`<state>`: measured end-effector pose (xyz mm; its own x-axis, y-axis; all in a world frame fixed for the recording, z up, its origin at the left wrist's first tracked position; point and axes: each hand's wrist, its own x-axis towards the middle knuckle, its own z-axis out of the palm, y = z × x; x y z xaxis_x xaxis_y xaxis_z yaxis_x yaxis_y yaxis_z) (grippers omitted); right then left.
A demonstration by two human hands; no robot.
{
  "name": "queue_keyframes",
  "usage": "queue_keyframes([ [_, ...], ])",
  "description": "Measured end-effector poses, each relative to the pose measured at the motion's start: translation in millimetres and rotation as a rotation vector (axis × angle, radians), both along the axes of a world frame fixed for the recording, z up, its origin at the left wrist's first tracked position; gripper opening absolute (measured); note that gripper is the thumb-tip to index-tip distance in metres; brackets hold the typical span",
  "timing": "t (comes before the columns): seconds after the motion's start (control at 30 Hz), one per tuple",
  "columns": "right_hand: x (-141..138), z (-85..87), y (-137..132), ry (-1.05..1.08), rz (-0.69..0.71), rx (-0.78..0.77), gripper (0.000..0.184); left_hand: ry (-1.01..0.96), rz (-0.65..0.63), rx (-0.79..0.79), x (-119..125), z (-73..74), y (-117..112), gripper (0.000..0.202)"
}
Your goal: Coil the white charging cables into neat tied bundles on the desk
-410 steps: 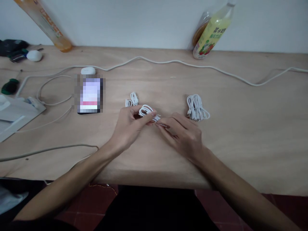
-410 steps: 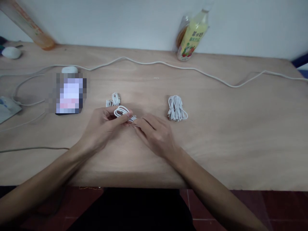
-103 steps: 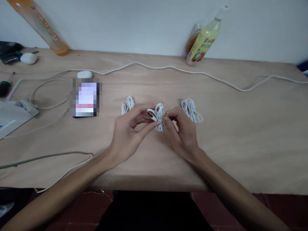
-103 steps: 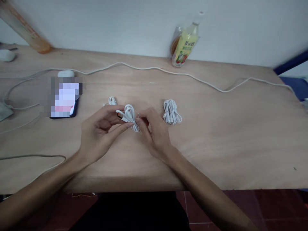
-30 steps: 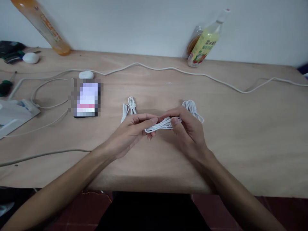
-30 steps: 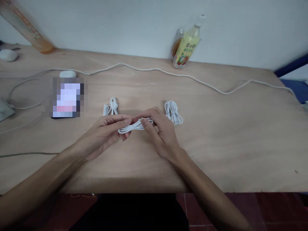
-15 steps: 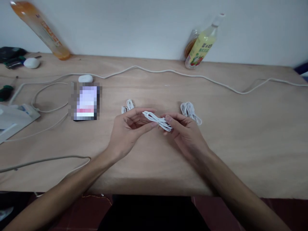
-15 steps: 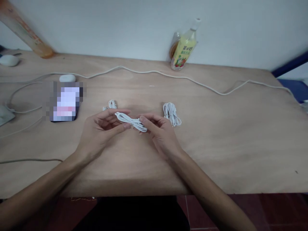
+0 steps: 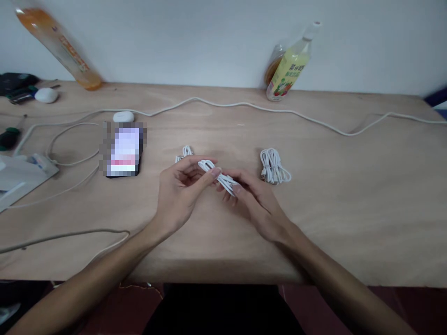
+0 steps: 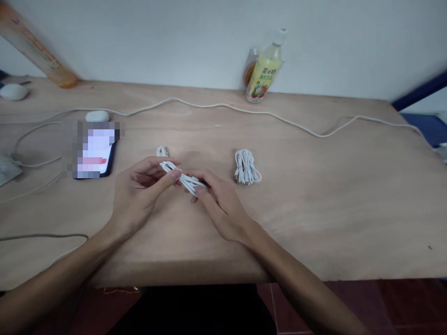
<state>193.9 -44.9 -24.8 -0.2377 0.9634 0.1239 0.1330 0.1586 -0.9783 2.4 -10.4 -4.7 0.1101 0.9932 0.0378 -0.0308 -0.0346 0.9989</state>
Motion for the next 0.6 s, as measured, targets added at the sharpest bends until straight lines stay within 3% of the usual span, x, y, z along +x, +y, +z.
queue_keyframes([
  [0.13,-0.3,0.0,0.2,-0.125,0.099,0.052,0.029,-0.014,-0.004,-0.010,1.3,-0.2,0.9,0.013],
  [0.37,-5.1,-7.8,1.7,-0.189,0.132,0.040,0.020,-0.025,-0.051,-0.037,1.5,2.4,1.2,0.013],
  [0.6,-7.1,-5.4,-4.5,0.085,0.144,-0.177,0.029,-0.100,-0.109,-0.089,-0.4,-2.1,3.8,0.022],
])
